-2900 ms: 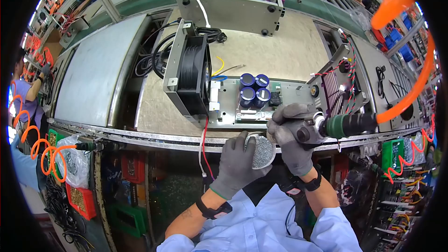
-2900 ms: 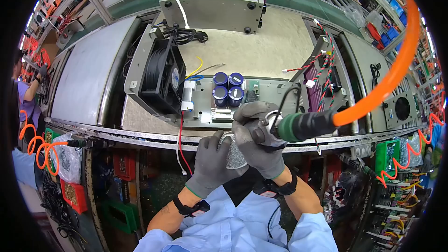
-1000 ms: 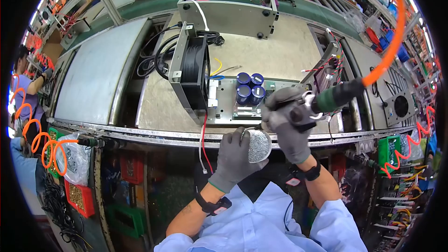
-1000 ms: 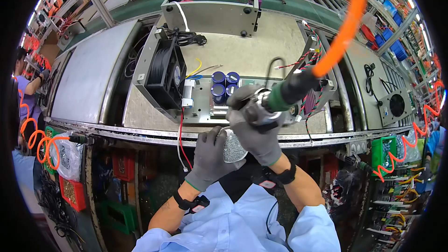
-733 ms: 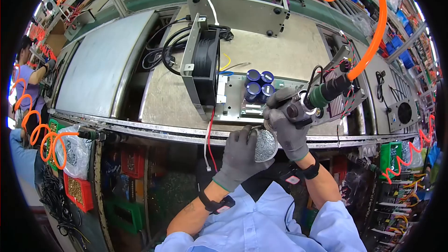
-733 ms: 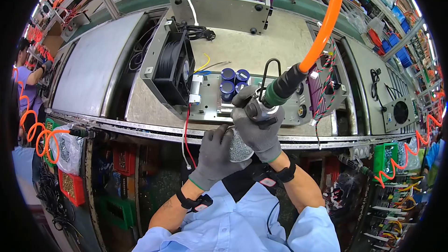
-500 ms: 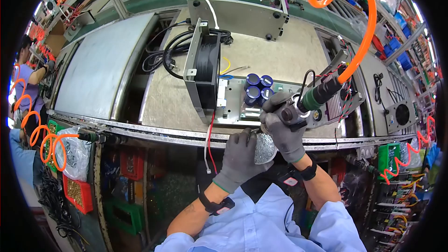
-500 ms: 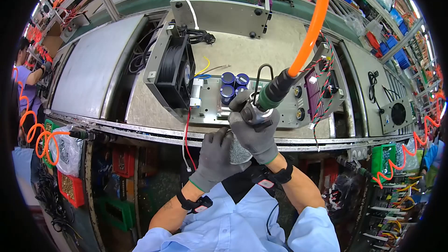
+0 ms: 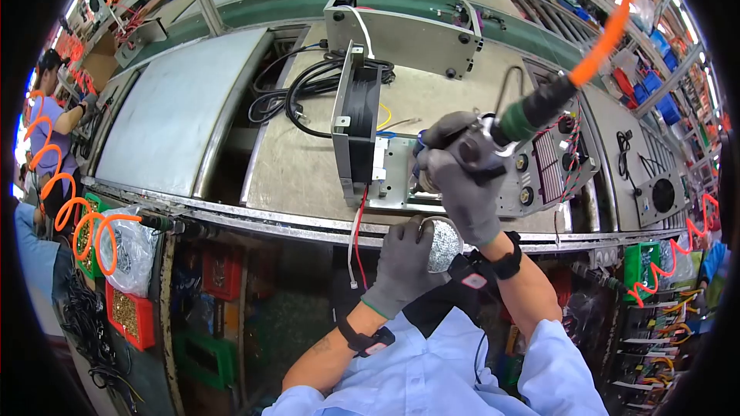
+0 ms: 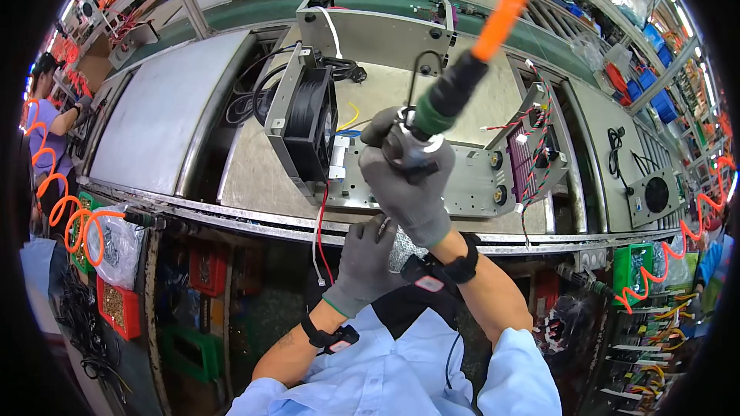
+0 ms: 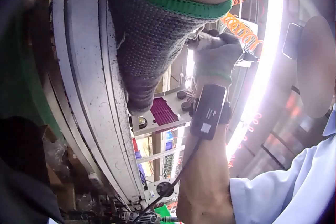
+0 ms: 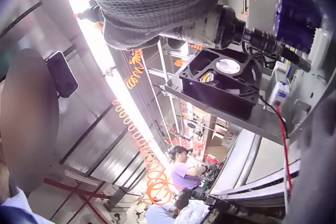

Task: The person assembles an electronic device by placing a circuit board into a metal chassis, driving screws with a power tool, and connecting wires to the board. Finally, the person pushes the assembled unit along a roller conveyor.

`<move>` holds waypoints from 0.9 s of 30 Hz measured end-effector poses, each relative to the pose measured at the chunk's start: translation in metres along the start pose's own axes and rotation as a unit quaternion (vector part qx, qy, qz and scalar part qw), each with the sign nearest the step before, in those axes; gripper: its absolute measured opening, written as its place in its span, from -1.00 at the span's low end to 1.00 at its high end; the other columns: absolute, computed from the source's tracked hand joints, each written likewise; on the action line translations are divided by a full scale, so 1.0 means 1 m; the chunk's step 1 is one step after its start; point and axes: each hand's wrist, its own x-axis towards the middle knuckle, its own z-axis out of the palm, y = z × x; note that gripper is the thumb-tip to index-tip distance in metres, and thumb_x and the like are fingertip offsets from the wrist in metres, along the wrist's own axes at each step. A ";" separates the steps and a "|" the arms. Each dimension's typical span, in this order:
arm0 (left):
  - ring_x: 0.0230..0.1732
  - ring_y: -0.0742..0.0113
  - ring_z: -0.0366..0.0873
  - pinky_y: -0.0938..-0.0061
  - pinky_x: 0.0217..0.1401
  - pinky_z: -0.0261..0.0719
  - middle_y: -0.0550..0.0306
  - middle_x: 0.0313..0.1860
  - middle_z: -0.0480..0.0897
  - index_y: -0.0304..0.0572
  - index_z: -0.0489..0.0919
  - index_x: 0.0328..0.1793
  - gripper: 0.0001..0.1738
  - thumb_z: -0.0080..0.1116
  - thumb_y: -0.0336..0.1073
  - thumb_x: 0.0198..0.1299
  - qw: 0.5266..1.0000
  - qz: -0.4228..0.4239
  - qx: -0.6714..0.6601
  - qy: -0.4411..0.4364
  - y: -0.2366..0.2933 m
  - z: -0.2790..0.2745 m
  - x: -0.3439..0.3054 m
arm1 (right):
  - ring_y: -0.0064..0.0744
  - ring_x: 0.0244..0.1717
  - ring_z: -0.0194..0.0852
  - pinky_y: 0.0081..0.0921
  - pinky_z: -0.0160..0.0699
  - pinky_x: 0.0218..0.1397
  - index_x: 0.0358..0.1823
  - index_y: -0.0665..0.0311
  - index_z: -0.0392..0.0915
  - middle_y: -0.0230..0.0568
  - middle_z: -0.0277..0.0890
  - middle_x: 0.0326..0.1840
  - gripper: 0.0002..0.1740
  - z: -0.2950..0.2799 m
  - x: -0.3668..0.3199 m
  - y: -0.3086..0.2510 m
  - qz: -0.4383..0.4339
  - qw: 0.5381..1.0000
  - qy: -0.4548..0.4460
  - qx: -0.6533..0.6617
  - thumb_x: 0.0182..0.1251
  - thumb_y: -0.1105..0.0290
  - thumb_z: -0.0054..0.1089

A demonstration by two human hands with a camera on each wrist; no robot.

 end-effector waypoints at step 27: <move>0.07 -0.12 0.50 0.07 0.12 0.55 -0.15 0.20 0.52 -0.07 0.61 0.31 -0.06 0.62 0.17 -0.25 0.997 -0.019 0.058 -0.045 0.013 -0.010 0.013 | -0.46 -0.17 0.56 -0.46 0.63 -0.18 0.13 0.23 0.40 -0.20 0.52 -0.07 -0.53 -0.053 -0.034 -0.008 0.005 0.999 -0.021 -0.040 0.18 0.70 0.16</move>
